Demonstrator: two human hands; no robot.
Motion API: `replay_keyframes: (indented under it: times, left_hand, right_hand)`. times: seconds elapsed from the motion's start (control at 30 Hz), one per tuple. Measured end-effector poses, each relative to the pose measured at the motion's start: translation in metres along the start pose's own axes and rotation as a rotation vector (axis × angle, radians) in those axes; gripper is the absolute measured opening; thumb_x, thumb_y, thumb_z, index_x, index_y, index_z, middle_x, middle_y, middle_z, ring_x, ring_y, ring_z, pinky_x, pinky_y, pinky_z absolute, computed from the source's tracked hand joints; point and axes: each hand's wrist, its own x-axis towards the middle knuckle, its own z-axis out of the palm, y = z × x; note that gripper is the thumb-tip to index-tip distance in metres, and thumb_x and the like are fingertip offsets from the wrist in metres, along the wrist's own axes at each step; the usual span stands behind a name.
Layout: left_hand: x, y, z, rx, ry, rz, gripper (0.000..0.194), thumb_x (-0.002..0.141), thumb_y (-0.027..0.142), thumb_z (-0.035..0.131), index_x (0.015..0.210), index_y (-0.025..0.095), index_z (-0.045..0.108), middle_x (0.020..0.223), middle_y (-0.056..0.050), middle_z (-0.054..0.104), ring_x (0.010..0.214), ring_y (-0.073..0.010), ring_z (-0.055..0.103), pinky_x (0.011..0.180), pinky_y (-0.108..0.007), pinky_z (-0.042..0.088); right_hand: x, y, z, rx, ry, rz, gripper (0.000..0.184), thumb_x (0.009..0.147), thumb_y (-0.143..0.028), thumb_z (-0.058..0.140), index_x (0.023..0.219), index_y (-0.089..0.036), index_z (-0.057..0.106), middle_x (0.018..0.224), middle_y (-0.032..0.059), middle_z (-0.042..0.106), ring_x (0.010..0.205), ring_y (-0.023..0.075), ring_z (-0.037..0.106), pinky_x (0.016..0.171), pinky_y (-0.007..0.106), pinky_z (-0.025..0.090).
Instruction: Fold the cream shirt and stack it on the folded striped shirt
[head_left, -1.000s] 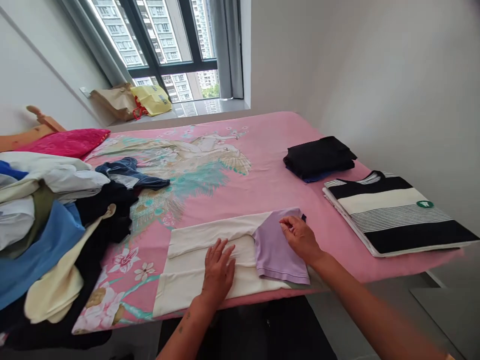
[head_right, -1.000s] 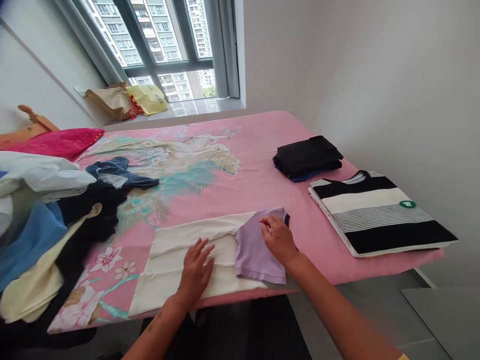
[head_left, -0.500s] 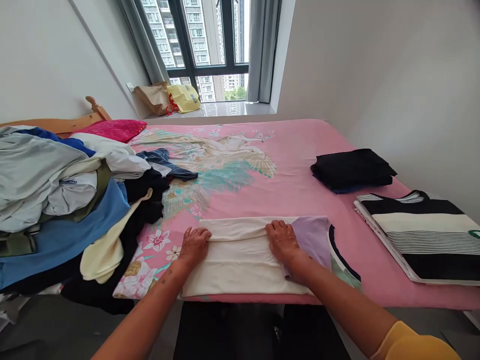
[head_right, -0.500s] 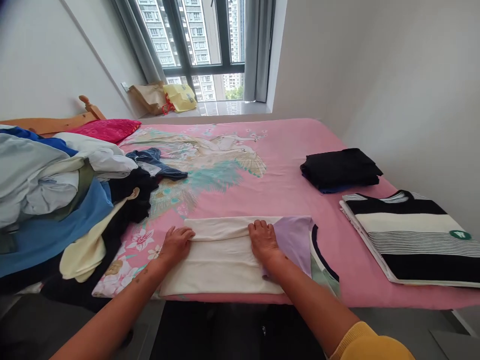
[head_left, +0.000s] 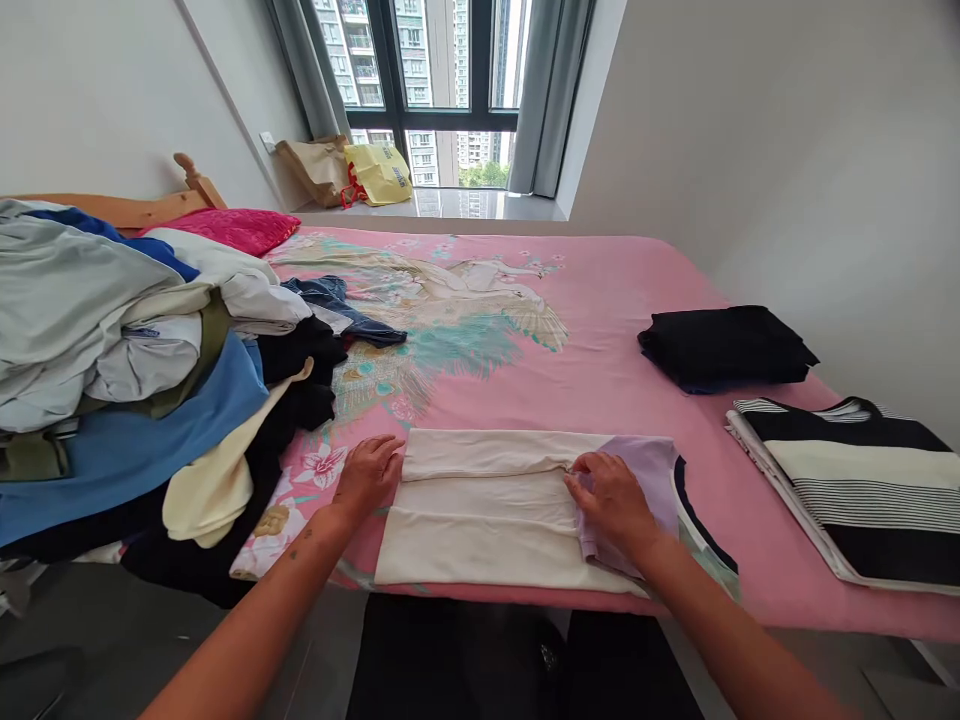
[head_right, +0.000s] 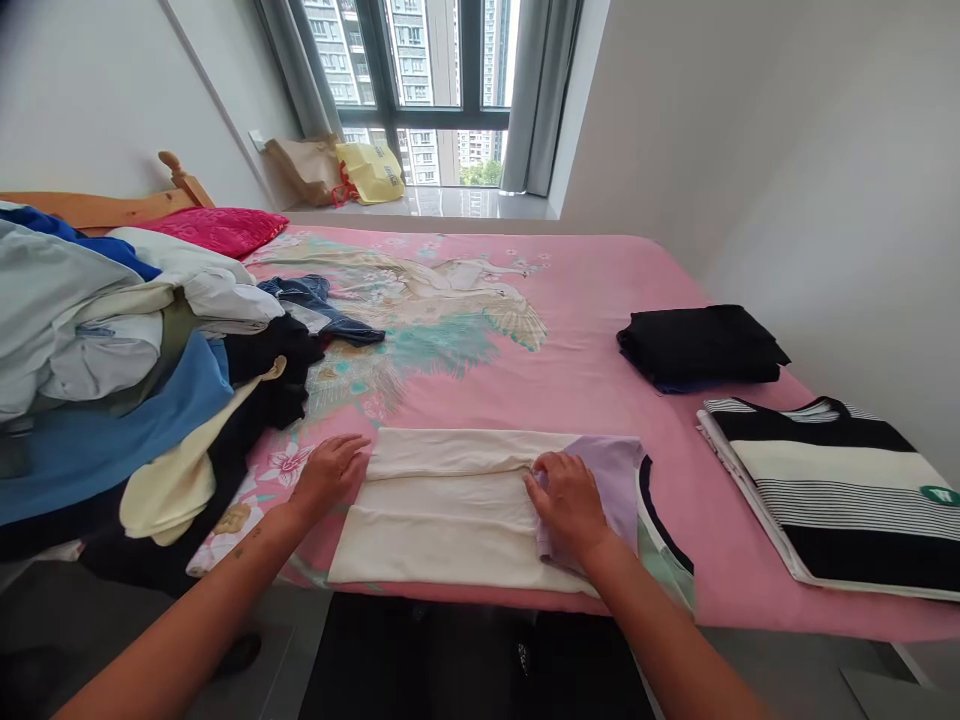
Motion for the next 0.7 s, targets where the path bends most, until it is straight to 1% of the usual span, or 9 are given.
replay_keyframes:
  times: [0.07, 0.1, 0.2, 0.27, 0.37, 0.43, 0.53, 0.6, 0.7]
  left_hand:
    - [0.008, 0.018, 0.002, -0.026, -0.007, 0.050, 0.029, 0.084, 0.025, 0.043, 0.106, 0.020, 0.063, 0.110, -0.008, 0.063, 0.105, -0.0232, 0.054, 0.093, -0.039, 0.041]
    - [0.010, 0.030, 0.004, -0.038, -0.033, 0.103, 0.027, 0.085, 0.026, 0.045, 0.104, 0.021, 0.063, 0.108, -0.008, 0.063, 0.104, -0.0232, 0.054, 0.092, -0.039, 0.042]
    - [0.007, 0.076, 0.012, -0.079, -0.164, 0.319, 0.021, 0.083, 0.025, 0.049, 0.099, 0.023, 0.063, 0.101, -0.008, 0.062, 0.099, -0.0225, 0.054, 0.088, -0.039, 0.042]
    - [0.004, 0.107, 0.020, -0.111, -0.222, 0.441, 0.021, 0.082, 0.020, 0.048, 0.098, 0.024, 0.062, 0.099, -0.007, 0.061, 0.096, -0.0215, 0.054, 0.086, -0.037, 0.042]
    - [0.007, 0.147, 0.036, -0.172, -0.209, 0.534, 0.023, 0.083, 0.013, 0.044, 0.096, 0.024, 0.060, 0.096, -0.005, 0.061, 0.093, -0.0198, 0.053, 0.084, -0.035, 0.042]
    - [0.016, 0.169, 0.049, -0.190, -0.177, 0.521, 0.022, 0.082, 0.013, 0.046, 0.096, 0.024, 0.060, 0.096, -0.005, 0.060, 0.094, -0.0201, 0.052, 0.084, -0.035, 0.042]
    - [0.034, 0.191, 0.068, -0.163, -0.157, 0.421, 0.023, 0.078, 0.012, 0.050, 0.096, 0.023, 0.058, 0.099, -0.006, 0.059, 0.095, -0.0215, 0.051, 0.083, -0.037, 0.042]
    - [0.044, 0.201, 0.079, -0.145, -0.160, 0.383, 0.023, 0.076, 0.012, 0.051, 0.095, 0.022, 0.058, 0.100, -0.007, 0.058, 0.095, -0.0226, 0.050, 0.081, -0.038, 0.041]
    - [0.052, 0.210, 0.087, -0.138, -0.167, 0.387, 0.018, 0.075, 0.013, 0.051, 0.089, 0.021, 0.059, 0.097, -0.009, 0.058, 0.094, -0.0242, 0.050, 0.080, -0.040, 0.040]
  right_hand:
    - [-0.011, -0.004, -0.001, -0.048, -0.057, 0.026, 0.020, 0.080, -0.039, 0.057, 0.086, -0.020, 0.055, 0.085, 0.0052, 0.059, 0.083, 0.0222, 0.051, 0.076, 0.032, 0.036]
    - [-0.016, -0.006, 0.000, -0.074, -0.077, 0.047, 0.024, 0.078, -0.041, 0.060, 0.087, -0.020, 0.055, 0.085, 0.0056, 0.059, 0.083, 0.0229, 0.051, 0.075, 0.033, 0.036]
    - [-0.030, -0.012, 0.003, -0.113, -0.112, 0.105, 0.029, 0.074, -0.044, 0.063, 0.087, -0.020, 0.054, 0.085, 0.0066, 0.059, 0.083, 0.0241, 0.052, 0.074, 0.034, 0.037]
    - [-0.035, -0.013, 0.006, -0.105, -0.128, 0.126, 0.026, 0.074, -0.041, 0.062, 0.088, -0.020, 0.053, 0.086, 0.0067, 0.059, 0.083, 0.0237, 0.053, 0.073, 0.033, 0.037]
    - [-0.035, -0.011, 0.010, -0.072, -0.121, 0.172, 0.019, 0.075, -0.026, 0.057, 0.092, -0.020, 0.052, 0.085, 0.0056, 0.060, 0.082, 0.0220, 0.055, 0.071, 0.031, 0.036]
    - [-0.033, -0.008, 0.009, -0.023, -0.121, 0.221, 0.021, 0.073, -0.018, 0.052, 0.094, -0.020, 0.051, 0.081, 0.0041, 0.061, 0.077, 0.0196, 0.056, 0.068, 0.029, 0.035]
    - [-0.030, -0.001, 0.004, 0.106, -0.140, 0.307, 0.026, 0.070, -0.014, 0.047, 0.095, -0.021, 0.051, 0.076, 0.0010, 0.060, 0.068, 0.0162, 0.055, 0.062, 0.026, 0.034]
    - [-0.029, 0.006, -0.001, 0.198, -0.154, 0.356, 0.025, 0.069, -0.016, 0.047, 0.093, -0.022, 0.053, 0.072, -0.0010, 0.059, 0.065, 0.0151, 0.054, 0.060, 0.024, 0.034]
    - [-0.028, 0.016, -0.008, 0.342, -0.224, 0.417, 0.020, 0.068, -0.019, 0.048, 0.087, -0.022, 0.056, 0.064, -0.0032, 0.056, 0.061, 0.0143, 0.051, 0.056, 0.024, 0.033]
